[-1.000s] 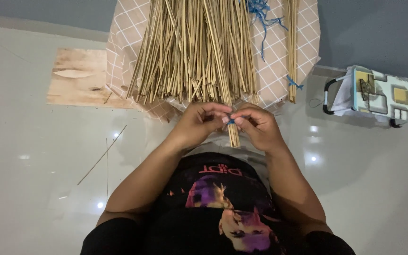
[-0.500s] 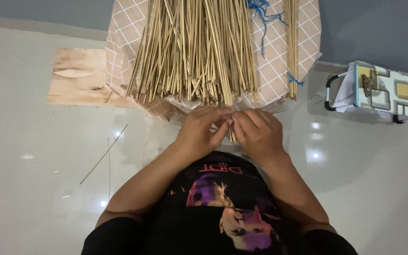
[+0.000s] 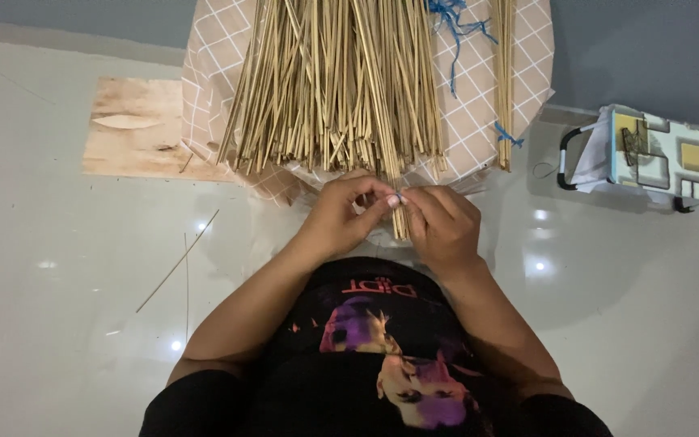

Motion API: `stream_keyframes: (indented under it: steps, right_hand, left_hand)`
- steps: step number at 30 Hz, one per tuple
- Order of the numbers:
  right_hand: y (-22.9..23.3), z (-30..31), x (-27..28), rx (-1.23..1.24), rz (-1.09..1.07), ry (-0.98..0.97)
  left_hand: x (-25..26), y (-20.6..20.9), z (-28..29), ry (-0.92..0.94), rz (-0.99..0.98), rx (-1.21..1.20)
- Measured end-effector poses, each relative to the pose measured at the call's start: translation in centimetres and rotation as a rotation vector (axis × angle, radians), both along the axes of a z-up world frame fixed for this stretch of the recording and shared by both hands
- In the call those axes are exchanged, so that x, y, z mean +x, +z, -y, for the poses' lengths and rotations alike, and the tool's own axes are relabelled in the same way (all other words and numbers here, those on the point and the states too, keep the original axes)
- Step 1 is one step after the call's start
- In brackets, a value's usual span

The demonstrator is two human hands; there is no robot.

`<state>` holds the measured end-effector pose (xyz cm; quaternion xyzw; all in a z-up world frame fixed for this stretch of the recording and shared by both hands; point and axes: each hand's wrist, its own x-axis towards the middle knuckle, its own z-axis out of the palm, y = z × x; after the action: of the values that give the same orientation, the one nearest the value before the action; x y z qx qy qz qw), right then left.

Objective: Gathering thin bamboo sticks from a large pile and tying them into small bundles using blue plastic string.

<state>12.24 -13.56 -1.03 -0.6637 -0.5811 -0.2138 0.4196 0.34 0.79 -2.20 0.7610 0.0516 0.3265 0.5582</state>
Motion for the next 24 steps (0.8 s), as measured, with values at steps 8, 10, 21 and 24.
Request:
stream_keyframes:
  steps: [8, 10, 21, 24]
  right_hand:
    - [0.0, -0.1, 0.3, 0.079, 0.039, 0.023]
    - [-0.5, 0.3, 0.9, 0.09, 0.055, 0.008]
    - [-0.3, 1.8, 1.1, -0.061, -0.324, -0.046]
    - [-0.6, 1.8, 1.1, -0.032, -0.418, -0.011]
  left_hand:
    - [-0.4, 1.3, 0.0, 0.121, 0.011, 0.403]
    - [-0.4, 0.7, -0.5, 0.139, 0.031, 0.44]
    - [-1.9, 3.3, -1.0, 0.183, -0.127, 0.467]
    - [-1.7, 3.0, -1.1, 0.199, -0.108, 0.461]
